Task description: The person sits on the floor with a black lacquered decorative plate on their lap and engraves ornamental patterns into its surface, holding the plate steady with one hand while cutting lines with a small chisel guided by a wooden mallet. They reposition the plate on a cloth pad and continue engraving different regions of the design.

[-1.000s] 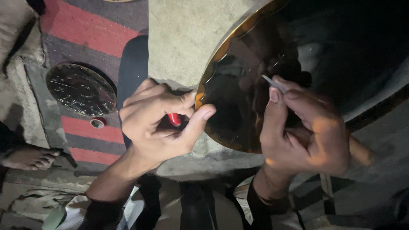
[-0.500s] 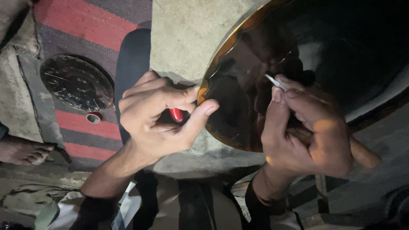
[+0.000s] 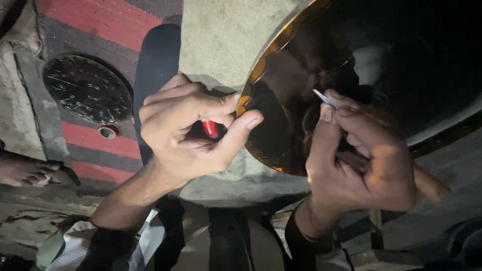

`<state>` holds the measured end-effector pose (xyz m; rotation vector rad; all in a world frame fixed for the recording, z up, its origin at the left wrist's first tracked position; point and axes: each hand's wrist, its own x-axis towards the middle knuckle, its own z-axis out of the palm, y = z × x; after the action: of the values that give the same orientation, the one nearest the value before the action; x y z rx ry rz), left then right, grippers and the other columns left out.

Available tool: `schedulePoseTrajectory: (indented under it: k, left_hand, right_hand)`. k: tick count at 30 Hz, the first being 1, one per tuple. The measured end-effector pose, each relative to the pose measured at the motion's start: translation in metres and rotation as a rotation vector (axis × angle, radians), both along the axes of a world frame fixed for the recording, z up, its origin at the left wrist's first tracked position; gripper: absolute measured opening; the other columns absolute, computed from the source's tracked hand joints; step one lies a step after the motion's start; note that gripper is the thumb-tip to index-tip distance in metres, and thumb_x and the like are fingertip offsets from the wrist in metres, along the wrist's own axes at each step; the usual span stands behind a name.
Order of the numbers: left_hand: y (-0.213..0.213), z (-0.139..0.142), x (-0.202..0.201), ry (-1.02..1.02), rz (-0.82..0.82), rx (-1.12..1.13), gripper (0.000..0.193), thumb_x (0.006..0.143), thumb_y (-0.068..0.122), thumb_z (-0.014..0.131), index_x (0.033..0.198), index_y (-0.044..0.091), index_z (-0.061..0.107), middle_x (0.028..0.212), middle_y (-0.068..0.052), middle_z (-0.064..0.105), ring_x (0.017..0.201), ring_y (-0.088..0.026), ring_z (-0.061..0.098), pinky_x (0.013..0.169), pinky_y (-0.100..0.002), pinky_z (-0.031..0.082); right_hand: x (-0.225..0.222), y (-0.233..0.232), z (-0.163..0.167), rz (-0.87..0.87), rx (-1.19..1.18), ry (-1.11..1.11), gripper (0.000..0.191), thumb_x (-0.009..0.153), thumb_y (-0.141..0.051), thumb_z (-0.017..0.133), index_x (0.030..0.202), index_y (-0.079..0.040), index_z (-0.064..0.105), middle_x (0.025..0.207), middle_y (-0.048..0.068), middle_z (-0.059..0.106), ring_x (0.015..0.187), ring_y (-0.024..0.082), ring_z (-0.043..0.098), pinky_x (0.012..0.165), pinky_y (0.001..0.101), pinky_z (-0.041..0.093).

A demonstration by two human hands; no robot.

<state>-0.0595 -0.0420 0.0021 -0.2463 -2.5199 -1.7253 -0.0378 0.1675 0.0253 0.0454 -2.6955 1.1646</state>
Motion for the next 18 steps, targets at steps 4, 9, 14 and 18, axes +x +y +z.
schedulePoseTrajectory:
  k: [4, 9, 14, 18]
  left_hand:
    - [-0.001, -0.001, 0.002, -0.02, -0.006, 0.017, 0.027, 0.085, 0.007, 0.095, 0.097, 0.003, 0.072, 0.071, 0.001, 0.07, 0.06, -0.009, 0.064, 0.064, -0.024, 0.041]
    - [0.001, 0.003, 0.003, -0.028, -0.01, 0.024, 0.026, 0.087, 0.006, 0.095, 0.098, 0.002, 0.072, 0.072, 0.001, 0.071, 0.061, -0.009, 0.066, 0.065, -0.023, 0.041]
    - [0.002, 0.009, 0.0, 0.002, -0.02, 0.004, 0.027, 0.082, 0.005, 0.093, 0.095, 0.001, 0.07, 0.069, 0.0, 0.069, 0.064, -0.012, 0.066, 0.064, -0.025, 0.041]
    - [0.0, 0.006, -0.002, 0.01, -0.016, 0.009, 0.026, 0.083, 0.004, 0.093, 0.095, 0.001, 0.07, 0.069, 0.0, 0.07, 0.064, -0.011, 0.067, 0.063, -0.024, 0.04]
  right_hand:
    - [-0.001, 0.002, -0.004, 0.0, 0.032, 0.013, 0.017, 0.106, 0.01, 0.079, 0.104, 0.008, 0.062, 0.104, 0.022, 0.075, 0.093, 0.022, 0.079, 0.074, 0.0238, 0.064]
    - [-0.001, 0.006, -0.002, 0.016, 0.041, 0.062, 0.017, 0.103, 0.01, 0.08, 0.105, 0.006, 0.063, 0.103, 0.02, 0.075, 0.09, 0.021, 0.078, 0.07, 0.0216, 0.063]
    - [0.002, 0.009, 0.008, 0.094, 0.042, 0.007, 0.017, 0.107, 0.009, 0.081, 0.108, 0.003, 0.065, 0.105, 0.017, 0.077, 0.095, 0.021, 0.079, 0.072, 0.0198, 0.059]
    - [0.001, 0.005, 0.004, 0.058, 0.042, -0.012, 0.018, 0.102, 0.011, 0.08, 0.104, 0.005, 0.064, 0.105, 0.018, 0.077, 0.09, 0.022, 0.079, 0.07, 0.0213, 0.059]
